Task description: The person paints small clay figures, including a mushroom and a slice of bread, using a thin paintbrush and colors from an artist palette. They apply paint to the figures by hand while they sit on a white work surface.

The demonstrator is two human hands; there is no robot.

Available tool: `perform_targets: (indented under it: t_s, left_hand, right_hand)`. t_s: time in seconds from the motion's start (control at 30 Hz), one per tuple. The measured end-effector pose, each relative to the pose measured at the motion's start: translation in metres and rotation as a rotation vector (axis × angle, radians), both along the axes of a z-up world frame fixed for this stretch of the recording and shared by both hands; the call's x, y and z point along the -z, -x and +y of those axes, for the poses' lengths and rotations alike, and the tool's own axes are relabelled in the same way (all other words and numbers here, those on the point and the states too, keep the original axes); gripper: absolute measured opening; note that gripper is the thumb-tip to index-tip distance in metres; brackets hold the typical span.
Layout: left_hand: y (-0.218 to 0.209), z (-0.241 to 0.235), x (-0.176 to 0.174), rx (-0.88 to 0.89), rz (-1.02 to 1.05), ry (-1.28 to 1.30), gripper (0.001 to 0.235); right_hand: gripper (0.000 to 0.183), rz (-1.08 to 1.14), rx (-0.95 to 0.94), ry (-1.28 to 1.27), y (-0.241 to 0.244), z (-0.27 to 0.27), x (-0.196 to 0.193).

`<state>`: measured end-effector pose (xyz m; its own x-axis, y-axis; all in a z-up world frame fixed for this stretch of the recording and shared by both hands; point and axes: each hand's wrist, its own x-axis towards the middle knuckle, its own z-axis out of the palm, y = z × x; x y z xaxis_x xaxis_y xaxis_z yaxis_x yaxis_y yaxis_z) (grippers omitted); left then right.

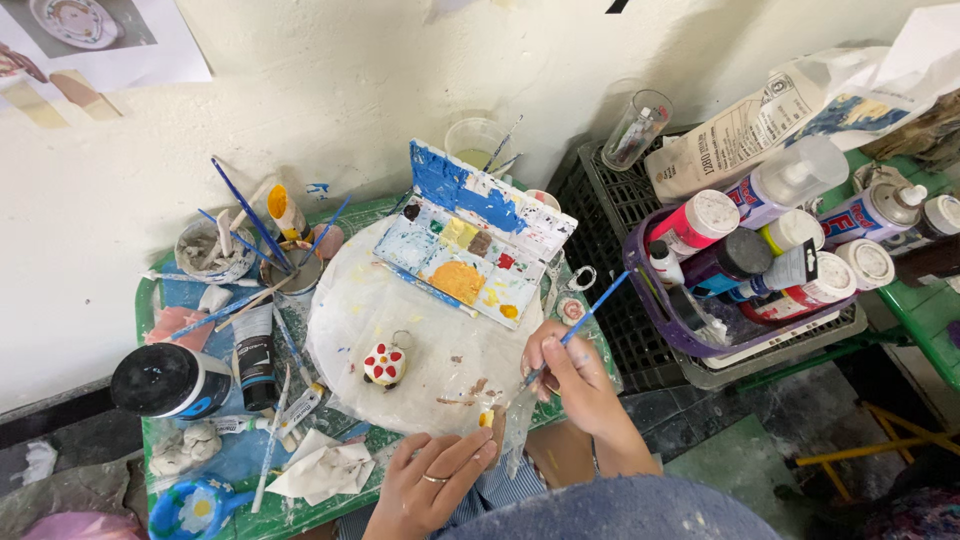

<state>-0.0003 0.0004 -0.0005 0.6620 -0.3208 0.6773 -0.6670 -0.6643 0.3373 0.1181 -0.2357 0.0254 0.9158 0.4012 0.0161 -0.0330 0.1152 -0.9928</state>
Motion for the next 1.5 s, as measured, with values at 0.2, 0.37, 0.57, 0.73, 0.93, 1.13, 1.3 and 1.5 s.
perform_targets:
  t_s: [0.2, 0.37, 0.57, 0.73, 0.93, 1.13, 1.3, 1.5]
  left_hand:
    - [-0.002, -0.001, -0.001, -0.001, -0.022, -0.006, 0.036]
    - [-0.003, -0.001, 0.002, -0.013, -0.005, 0.005, 0.040]
    - [-0.019, 0.004, -0.011, -0.146, 0.179, 0.152, 0.059]
    - [-0.030, 0.023, -0.056, -0.199, 0.362, -0.009, 0.065]
    - [-0.040, 0.017, -0.081, -0.272, 0.450, -0.173, 0.063]
    - [-0.045, 0.009, -0.084, -0.243, 0.479, -0.233, 0.065]
    - [-0.059, -0.012, -0.077, -0.330, 0.406, -0.583, 0.035]
    - [-0.098, -0.072, -0.094, -0.248, 0.617, -1.199, 0.024]
  right_hand:
    - [0.032, -0.031, 0.081, -0.057, -0.003, 0.001, 0.002]
    - [0.031, -0.045, 0.104, -0.020, -0.006, -0.003, 0.013]
    - [0.031, -0.022, 0.304, 0.014, -0.005, -0.019, 0.037]
    - [0.031, -0.005, 0.323, 0.024, 0.006, -0.029, 0.054]
    - [0.031, 0.018, 0.306, 0.007, 0.015, -0.036, 0.062]
    - [0.031, 0.023, 0.292, 0.000, 0.020, -0.037, 0.062]
    - [0.030, 0.014, 0.281, 0.017, 0.020, -0.038, 0.059]
    - [0.028, 0.009, 0.257, 0.009, 0.020, -0.044, 0.056]
